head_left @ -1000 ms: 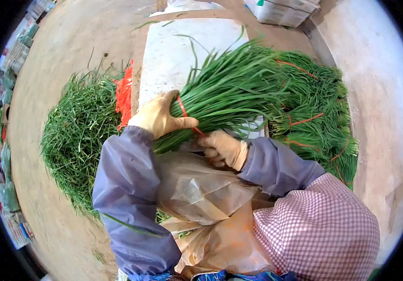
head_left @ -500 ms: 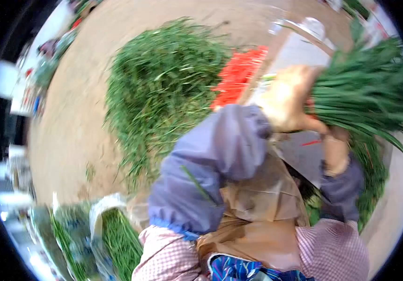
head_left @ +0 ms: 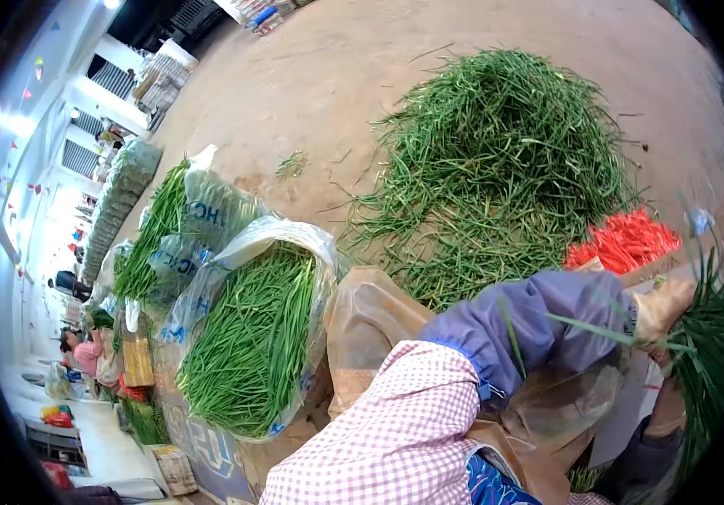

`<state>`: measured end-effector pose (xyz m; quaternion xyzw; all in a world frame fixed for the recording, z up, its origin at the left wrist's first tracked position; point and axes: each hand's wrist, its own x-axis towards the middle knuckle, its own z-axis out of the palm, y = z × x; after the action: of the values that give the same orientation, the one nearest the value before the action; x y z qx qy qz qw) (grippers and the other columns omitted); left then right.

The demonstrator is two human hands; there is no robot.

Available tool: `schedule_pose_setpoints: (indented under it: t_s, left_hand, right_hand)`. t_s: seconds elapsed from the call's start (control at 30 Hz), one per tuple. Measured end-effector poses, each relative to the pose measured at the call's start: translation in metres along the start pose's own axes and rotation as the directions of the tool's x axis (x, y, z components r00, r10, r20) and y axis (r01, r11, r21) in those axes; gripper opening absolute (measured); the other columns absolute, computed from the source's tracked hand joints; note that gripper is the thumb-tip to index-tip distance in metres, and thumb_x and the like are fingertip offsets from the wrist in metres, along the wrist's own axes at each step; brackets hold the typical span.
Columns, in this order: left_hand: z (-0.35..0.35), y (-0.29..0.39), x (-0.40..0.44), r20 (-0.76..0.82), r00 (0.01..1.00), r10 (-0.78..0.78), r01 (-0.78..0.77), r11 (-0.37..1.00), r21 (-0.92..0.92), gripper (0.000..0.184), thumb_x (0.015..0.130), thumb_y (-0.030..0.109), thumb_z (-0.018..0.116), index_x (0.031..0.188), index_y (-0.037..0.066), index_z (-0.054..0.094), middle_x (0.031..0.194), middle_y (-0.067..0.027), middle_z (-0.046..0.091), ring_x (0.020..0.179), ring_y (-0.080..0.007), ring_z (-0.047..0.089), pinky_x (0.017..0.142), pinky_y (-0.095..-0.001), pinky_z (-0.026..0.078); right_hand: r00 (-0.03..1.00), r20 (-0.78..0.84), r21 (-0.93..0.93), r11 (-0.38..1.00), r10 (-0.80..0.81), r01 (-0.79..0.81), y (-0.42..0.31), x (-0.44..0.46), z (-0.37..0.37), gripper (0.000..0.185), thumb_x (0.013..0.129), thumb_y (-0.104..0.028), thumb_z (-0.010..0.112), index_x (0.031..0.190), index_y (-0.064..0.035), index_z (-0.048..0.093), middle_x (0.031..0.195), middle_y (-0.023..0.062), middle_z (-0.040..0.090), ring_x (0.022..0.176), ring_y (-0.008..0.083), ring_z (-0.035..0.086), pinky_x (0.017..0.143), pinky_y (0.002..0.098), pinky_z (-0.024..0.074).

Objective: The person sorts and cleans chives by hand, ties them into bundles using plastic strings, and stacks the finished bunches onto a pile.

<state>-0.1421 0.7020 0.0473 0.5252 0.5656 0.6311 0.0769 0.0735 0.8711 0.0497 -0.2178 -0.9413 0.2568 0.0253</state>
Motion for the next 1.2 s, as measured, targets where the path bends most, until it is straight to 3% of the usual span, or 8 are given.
schedule_pose_setpoints:
  t_s: [0.13,0.3,0.43,0.5,0.67,1.0,1.03,1.2]
  left_hand:
    - [-0.016,0.016,0.011,0.137,0.991,-0.007,0.037,0.976,-0.215,0.113,0.038,0.035,0.095,0.133,0.003,0.044,0.123,-0.0173,0.057,0.119,-0.0335,0.052,0.101,-0.0444,0.041]
    - [-0.021,0.095,0.048,0.459,0.847,-0.269,0.071,0.913,0.402,0.1,0.046,0.052,0.089,0.124,0.004,0.051,0.111,-0.0206,0.06,0.108,-0.0377,0.057,0.095,-0.046,0.044]
    - [-0.02,0.117,0.076,0.668,0.61,-0.427,0.033,0.855,0.517,0.095,0.054,0.046,0.087,0.13,0.003,0.048,0.122,-0.0211,0.059,0.116,-0.0354,0.055,0.1,-0.0441,0.041]
    - [-0.027,0.087,0.052,0.502,0.817,-0.283,0.087,0.922,0.377,0.095,0.063,0.045,0.084,0.138,0.003,0.043,0.128,-0.0233,0.055,0.123,-0.0354,0.05,0.105,-0.0413,0.039]
    - [-0.098,0.003,0.002,-0.127,0.807,-0.576,0.519,0.796,-0.312,0.061,0.094,0.048,0.052,0.138,0.006,0.046,0.137,-0.0125,0.052,0.131,-0.0232,0.044,0.109,-0.0391,0.029]
    - [-0.042,0.019,0.001,0.195,0.567,-0.801,0.7,0.343,-0.627,0.085,0.091,0.07,0.033,0.145,0.003,0.034,0.151,-0.011,0.034,0.141,-0.0244,0.027,0.114,-0.0396,0.019]
    - [-0.035,0.02,0.005,0.044,0.842,-0.538,0.519,0.783,-0.343,0.085,0.091,0.071,0.032,0.145,0.005,0.034,0.151,-0.0114,0.034,0.141,-0.0261,0.026,0.115,-0.0404,0.017]
    - [-0.058,0.005,-0.016,-0.195,0.708,-0.679,0.559,0.707,-0.434,0.071,0.095,0.06,0.04,0.142,0.008,0.039,0.141,-0.016,0.046,0.13,-0.0243,0.044,0.109,-0.0387,0.03]
  right_hand:
    - [0.998,-0.003,-0.106,0.992,-0.068,0.068,0.002,0.008,0.02,0.018,0.093,-0.011,0.05,0.108,-0.0025,0.056,0.092,0.0137,0.056,0.079,0.0224,0.053,0.068,0.0354,0.0427]
    - [0.993,0.083,-0.261,0.959,-0.088,0.107,-0.009,-0.04,0.013,0.024,0.093,-0.01,0.051,0.114,-0.0006,0.057,0.1,0.0167,0.06,0.088,0.0248,0.058,0.075,0.0375,0.0469]
    - [0.999,0.038,0.609,0.792,0.007,-0.028,-0.054,-0.045,0.055,0.028,0.099,-0.017,0.043,0.119,-0.0018,0.057,0.105,0.0125,0.063,0.095,0.0255,0.061,0.084,0.0335,0.0507]
    - [0.899,0.402,0.867,0.242,0.175,-0.435,-0.1,-0.038,0.045,0.022,0.095,-0.022,0.054,0.099,-0.0023,0.064,0.064,0.0034,0.057,0.051,0.0139,0.049,0.048,0.0282,0.0407]
    - [0.947,0.31,0.874,0.367,0.085,-0.319,-0.104,-0.046,0.043,0.031,0.098,-0.031,0.055,0.089,-0.0025,0.063,0.053,-0.0033,0.045,0.045,0.0066,0.037,0.044,0.0228,0.0294]
    - [0.983,0.114,0.563,0.825,-0.141,0.053,-0.106,-0.03,0.032,0.041,0.098,-0.041,0.05,0.091,-0.002,0.062,0.074,0.0048,0.055,0.069,0.0175,0.051,0.068,0.0303,0.044]
    - [0.985,0.113,0.579,0.815,-0.128,0.04,-0.106,-0.03,0.032,0.041,0.098,-0.04,0.05,0.091,-0.002,0.062,0.074,0.0051,0.055,0.069,0.0177,0.051,0.068,0.0305,0.0442]
    - [0.982,0.189,0.722,0.679,-0.006,-0.135,-0.115,-0.035,0.011,0.04,0.098,-0.04,0.051,0.089,-0.0017,0.062,0.066,-0.0001,0.05,0.063,0.0095,0.046,0.059,0.0249,0.0396]
